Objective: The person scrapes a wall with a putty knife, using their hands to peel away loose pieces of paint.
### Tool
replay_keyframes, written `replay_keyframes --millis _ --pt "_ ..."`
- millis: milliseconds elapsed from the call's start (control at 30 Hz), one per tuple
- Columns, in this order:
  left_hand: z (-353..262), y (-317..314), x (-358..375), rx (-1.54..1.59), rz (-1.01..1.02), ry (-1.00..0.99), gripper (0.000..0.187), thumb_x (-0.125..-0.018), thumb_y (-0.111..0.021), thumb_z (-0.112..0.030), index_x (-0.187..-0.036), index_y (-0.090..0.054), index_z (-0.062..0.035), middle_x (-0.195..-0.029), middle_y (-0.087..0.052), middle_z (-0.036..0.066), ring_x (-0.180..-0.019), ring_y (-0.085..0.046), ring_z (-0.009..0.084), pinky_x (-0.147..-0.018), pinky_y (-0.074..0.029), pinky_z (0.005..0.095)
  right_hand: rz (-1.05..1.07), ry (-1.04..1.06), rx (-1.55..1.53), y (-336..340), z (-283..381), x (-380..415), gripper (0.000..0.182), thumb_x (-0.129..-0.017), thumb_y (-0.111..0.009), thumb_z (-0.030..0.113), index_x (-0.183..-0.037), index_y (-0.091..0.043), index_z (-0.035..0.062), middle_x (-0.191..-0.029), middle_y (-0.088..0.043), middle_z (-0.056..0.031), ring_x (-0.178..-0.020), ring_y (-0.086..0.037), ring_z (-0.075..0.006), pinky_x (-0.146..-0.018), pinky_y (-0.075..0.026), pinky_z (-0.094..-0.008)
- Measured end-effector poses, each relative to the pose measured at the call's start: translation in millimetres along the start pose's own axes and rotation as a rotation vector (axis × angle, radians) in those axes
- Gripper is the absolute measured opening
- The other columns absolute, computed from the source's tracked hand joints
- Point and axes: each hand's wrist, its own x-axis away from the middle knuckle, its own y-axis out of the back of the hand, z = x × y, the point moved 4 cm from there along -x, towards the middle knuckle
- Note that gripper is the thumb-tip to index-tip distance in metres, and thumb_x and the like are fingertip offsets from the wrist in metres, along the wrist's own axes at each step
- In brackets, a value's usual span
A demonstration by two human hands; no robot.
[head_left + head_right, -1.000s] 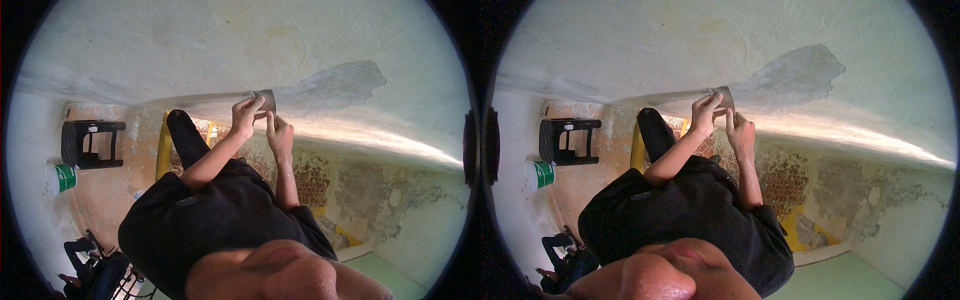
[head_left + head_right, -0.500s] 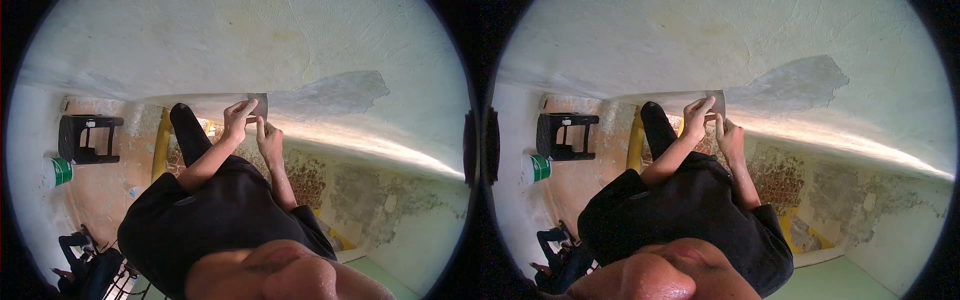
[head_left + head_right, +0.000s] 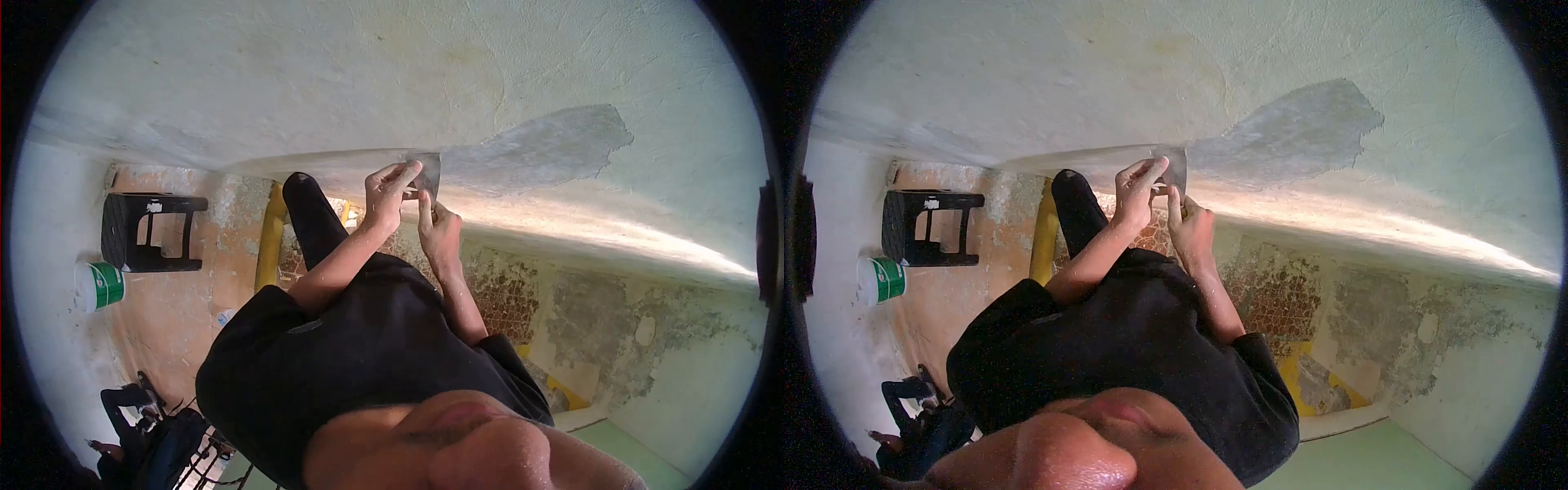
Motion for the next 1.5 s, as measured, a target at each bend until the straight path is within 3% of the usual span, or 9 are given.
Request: replay_keyframes --millis 233,333,433,533,700,800,1100,1133,1500 --pt "29.6 11.3 21.4 -0.029 0.023 0.169 0.021 -0.093 -0.076 -0.024 -0.096 -0.071 -0.0040 -0.084 -0.064 -0.002 -0.082 -0.066 0.0103 -0.066 -0.061 0.0280 -0.001 -0.052 0.089 -8.7 -44.4 13.9 0.045 -0.102 -0.059 0.038 -0.102 -0.074 -0.0045 -0.067 -0.060 -0.0296 -0.056 -0.063 -0.0289 -0.062 -0.049 -0.0429" --pt "-2.0 2.7 -12.5 -0.007 0.081 -0.048 0.017 -0.094 -0.075 -0.019 -0.091 -0.071 -0.0031 -0.083 -0.062 -0.002 -0.078 -0.064 0.0095 -0.068 -0.062 0.0294 -0.039 0.002 0.046 -4.4 -9.3 -4.1 0.051 -0.102 -0.060 0.040 -0.097 -0.072 -0.0090 -0.064 -0.059 -0.0283 -0.055 -0.059 -0.0257 -0.060 -0.047 -0.0425" --pt "-4.2 3.0 -6.0 -0.035 0.002 0.055 0.019 -0.093 -0.076 -0.019 -0.093 -0.073 -0.0003 -0.083 -0.061 -0.002 -0.076 -0.061 0.0072 -0.065 -0.063 0.0289 0.036 -0.055 0.080 -2.9 0.6 -15.7 0.056 -0.102 -0.060 0.042 -0.093 -0.071 -0.0124 -0.062 -0.058 -0.0259 -0.055 -0.055 -0.0207 -0.058 -0.046 -0.0418" --pt "-3.1 8.9 5.3 -0.062 0.047 0.054 0.021 -0.093 -0.076 -0.019 -0.099 -0.073 0.0017 -0.086 -0.064 0.000 -0.078 -0.064 0.0082 -0.065 -0.065 0.0292 -0.030 -0.049 -0.027 -10.5 -13.5 8.9 0.072 -0.101 -0.059 0.052 -0.063 -0.053 -0.0085 -0.049 -0.039 -0.0078 -0.054 -0.037 -0.0124 -0.049 -0.031 -0.0407" --pt "24.8 15.7 24.7 -0.073 0.069 0.178 0.023 -0.091 -0.078 -0.020 -0.101 -0.073 0.0002 -0.090 -0.066 0.002 -0.079 -0.066 0.0120 -0.066 -0.063 0.0297 -0.043 -0.101 0.054 -9.7 -45.6 26.6 0.072 -0.102 -0.058 0.050 -0.062 -0.054 -0.0092 -0.048 -0.040 -0.0101 -0.051 -0.040 -0.0126 -0.047 -0.031 -0.0405" --pt "-11.5 -4.1 -1.6 -0.094 0.040 0.006 0.030 -0.090 -0.079 -0.029 -0.098 -0.074 -0.0005 -0.089 -0.068 0.001 -0.076 -0.066 0.0119 -0.066 -0.059 0.0293 -0.044 -0.067 0.009 -17.0 -17.0 4.5 0.070 -0.103 -0.056 0.050 -0.081 -0.067 -0.0151 -0.057 -0.057 -0.0273 -0.058 -0.055 -0.0199 -0.059 -0.044 -0.0460" --pt "-5.8 -0.4 17.8 -0.108 0.159 0.085 0.018 -0.095 -0.074 -0.018 -0.103 -0.072 -0.0020 -0.090 -0.069 0.000 -0.080 -0.068 0.0088 -0.066 -0.060 0.0260 -0.031 -0.151 -0.084 -14.3 -33.6 20.9 0.069 -0.102 -0.059 0.049 -0.074 -0.064 -0.0138 -0.051 -0.050 -0.0191 -0.056 -0.046 -0.0142 -0.054 -0.042 -0.0438" --pt "-1.7 0.8 22.7 -0.117 0.154 0.090 0.021 -0.095 -0.074 -0.020 -0.106 -0.071 -0.0013 -0.091 -0.069 0.001 -0.082 -0.070 0.0108 -0.070 -0.061 0.0271 -0.084 -0.091 -0.045 -11.7 -33.6 24.0 0.072 -0.103 -0.056 0.053 -0.058 -0.055 -0.0033 -0.048 -0.044 -0.0023 -0.048 -0.043 -0.0105 -0.044 -0.032 -0.0367" --pt "-3.3 1.9 12.3 -0.165 0.224 0.086 0.019 -0.095 -0.074 -0.020 -0.095 -0.072 -0.0015 -0.086 -0.068 0.000 -0.077 -0.066 0.0086 -0.073 -0.060 0.0269 -0.042 -0.112 -0.037 -9.7 -20.3 9.4 0.074 -0.102 -0.057 0.054 -0.057 -0.053 -0.0054 -0.048 -0.042 -0.0030 -0.047 -0.041 -0.0126 -0.044 -0.033 -0.0373"
